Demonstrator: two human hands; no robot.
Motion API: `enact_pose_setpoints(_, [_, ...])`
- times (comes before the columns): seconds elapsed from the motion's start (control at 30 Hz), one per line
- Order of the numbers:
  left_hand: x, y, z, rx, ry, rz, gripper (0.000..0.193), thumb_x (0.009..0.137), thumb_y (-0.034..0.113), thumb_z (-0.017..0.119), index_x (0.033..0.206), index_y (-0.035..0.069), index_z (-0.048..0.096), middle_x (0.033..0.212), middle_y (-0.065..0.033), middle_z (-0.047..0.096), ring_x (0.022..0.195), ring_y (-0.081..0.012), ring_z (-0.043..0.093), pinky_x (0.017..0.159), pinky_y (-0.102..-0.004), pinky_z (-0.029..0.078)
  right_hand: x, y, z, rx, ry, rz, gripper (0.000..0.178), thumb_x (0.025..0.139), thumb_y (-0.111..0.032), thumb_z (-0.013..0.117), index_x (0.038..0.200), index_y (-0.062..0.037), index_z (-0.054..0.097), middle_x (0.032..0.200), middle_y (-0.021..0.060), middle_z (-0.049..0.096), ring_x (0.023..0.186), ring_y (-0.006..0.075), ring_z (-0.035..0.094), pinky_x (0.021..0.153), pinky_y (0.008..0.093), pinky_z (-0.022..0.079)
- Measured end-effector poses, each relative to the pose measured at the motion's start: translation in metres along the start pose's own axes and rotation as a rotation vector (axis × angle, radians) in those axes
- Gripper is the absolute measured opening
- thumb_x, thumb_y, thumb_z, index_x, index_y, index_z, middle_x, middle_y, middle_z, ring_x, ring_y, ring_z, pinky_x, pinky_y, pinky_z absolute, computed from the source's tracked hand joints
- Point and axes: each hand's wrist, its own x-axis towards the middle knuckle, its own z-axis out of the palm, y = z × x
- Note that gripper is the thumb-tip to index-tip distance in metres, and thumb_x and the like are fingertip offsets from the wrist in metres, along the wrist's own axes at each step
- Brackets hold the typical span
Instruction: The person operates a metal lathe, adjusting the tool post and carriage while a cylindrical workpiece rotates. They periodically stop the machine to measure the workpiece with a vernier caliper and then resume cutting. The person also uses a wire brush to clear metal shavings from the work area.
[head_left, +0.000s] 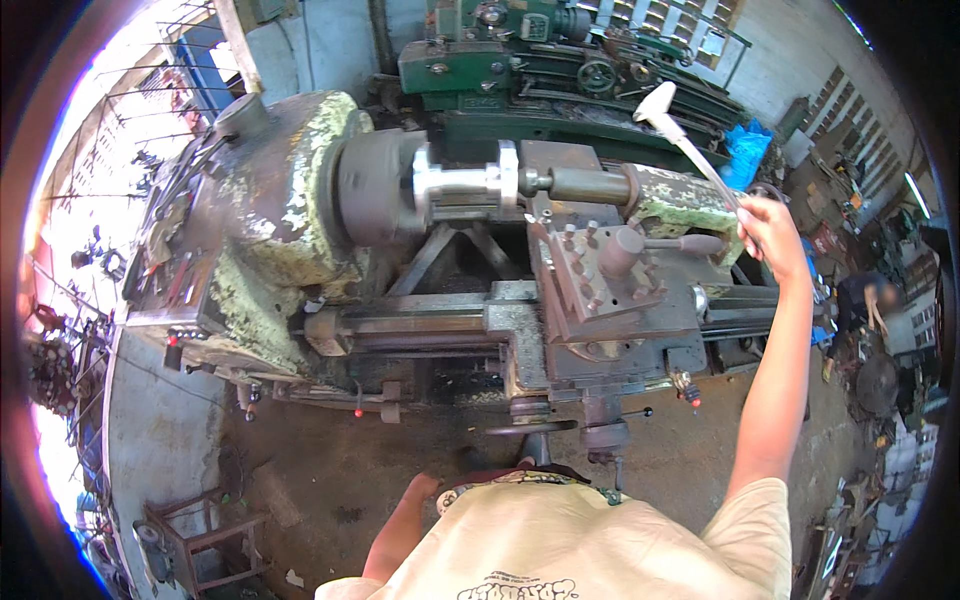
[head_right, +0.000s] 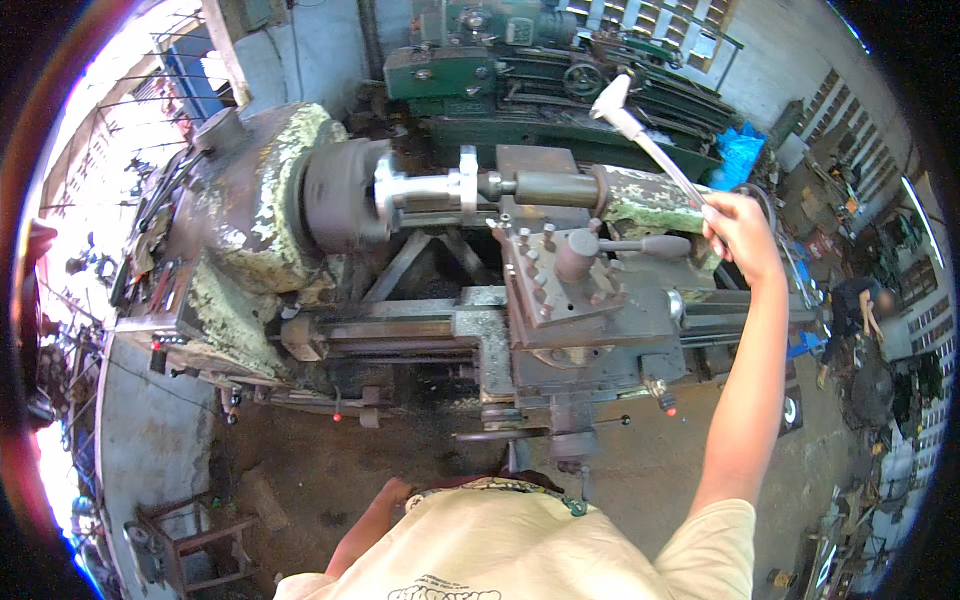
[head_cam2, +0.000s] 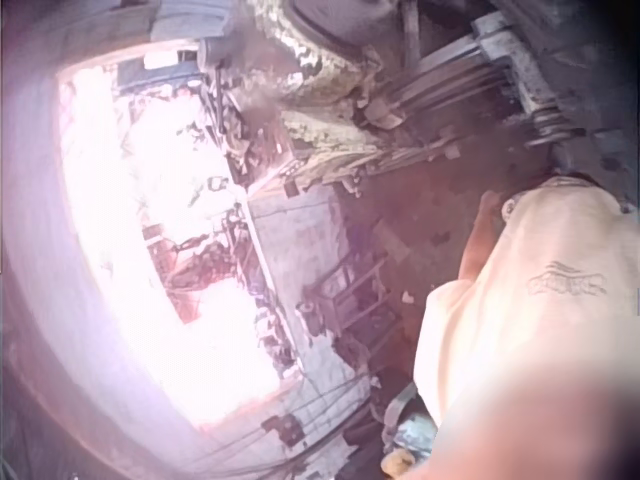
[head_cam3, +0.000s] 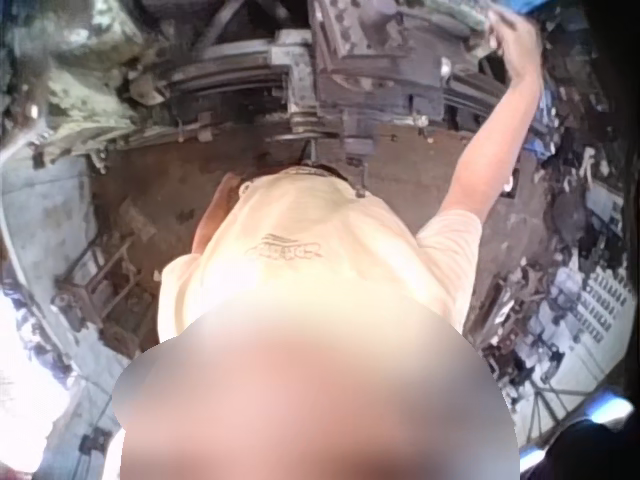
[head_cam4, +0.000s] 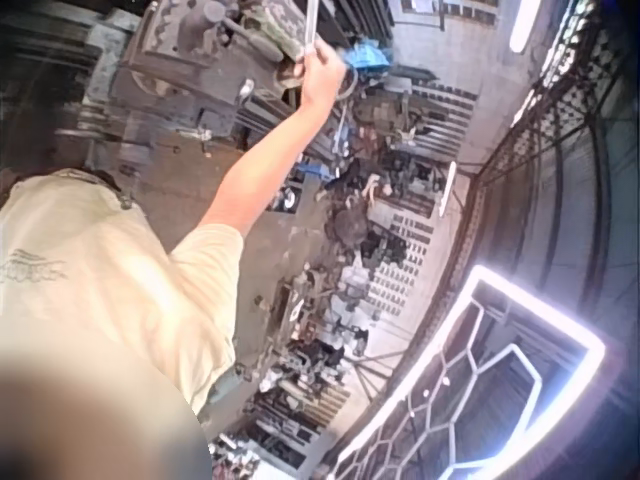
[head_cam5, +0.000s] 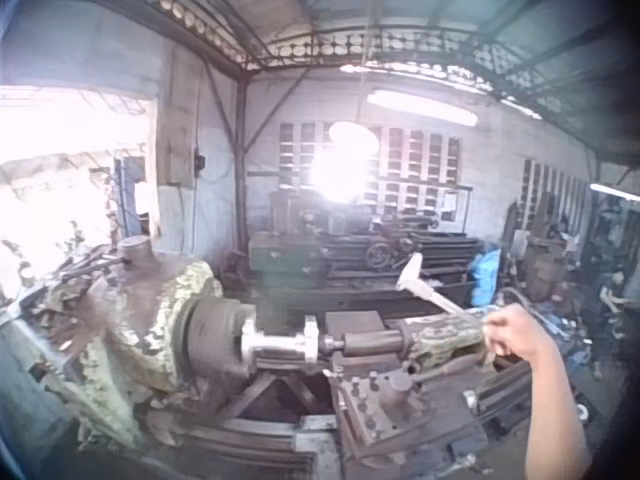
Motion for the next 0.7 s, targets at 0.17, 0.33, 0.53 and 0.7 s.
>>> enact_pose_setpoints(0.17, [-0.013,0.033,-0.018,-0.733,0.03,-0.41,0.035,0.092,0.034,0.063,0.097,0.001,0.073,0.083,-0.0126,0.072,0.079,-0.0221,0.068,0.069,-0.0381,0.053,-0.094,0.077,-0.001,-0.069,0.49,0.091,0.031,0.084,0.0,0.068,0.116,0.0003,0.068,0.071,-0.0052,0.055,0.057,0.003,0.043,0.051,0.0212,0.034])
enact_pose_setpoints(0.33, [-0.013,0.123,-0.09,-1.326,0.121,-0.312,0.042,0.096,0.039,0.059,0.116,0.003,0.061,0.097,-0.0143,0.068,0.079,-0.0241,0.065,0.062,-0.0374,0.051,-0.167,0.141,0.079,-0.195,0.621,0.312,0.028,0.079,-0.003,0.074,0.106,-0.0019,0.073,0.074,-0.0009,0.061,0.066,0.0081,0.053,0.059,0.0275,0.044])
enact_pose_setpoints(0.53, [-0.016,0.258,-0.159,-1.746,0.023,-0.326,0.049,0.097,0.044,0.053,0.13,0.008,0.047,0.12,-0.0208,0.059,0.098,-0.0356,0.063,0.084,-0.0463,0.05,-0.165,0.154,0.155,-0.141,0.585,0.355,0.031,0.078,-0.003,0.077,0.107,0.0052,0.069,0.083,0.0128,0.071,0.073,0.0156,0.065,0.07,0.0296,0.051])
enact_pose_setpoints(0.7, [-0.005,0.316,-0.155,-1.753,0.29,-0.536,0.04,0.098,0.034,0.052,0.121,0.003,0.048,0.115,-0.0193,0.058,0.101,-0.0374,0.061,0.08,-0.0467,0.052,-0.155,0.158,0.17,-0.099,0.551,0.43,0.033,0.08,-0.001,0.075,0.111,0.0054,0.068,0.083,0.0104,0.07,0.072,0.0148,0.062,0.068,0.03,0.05])
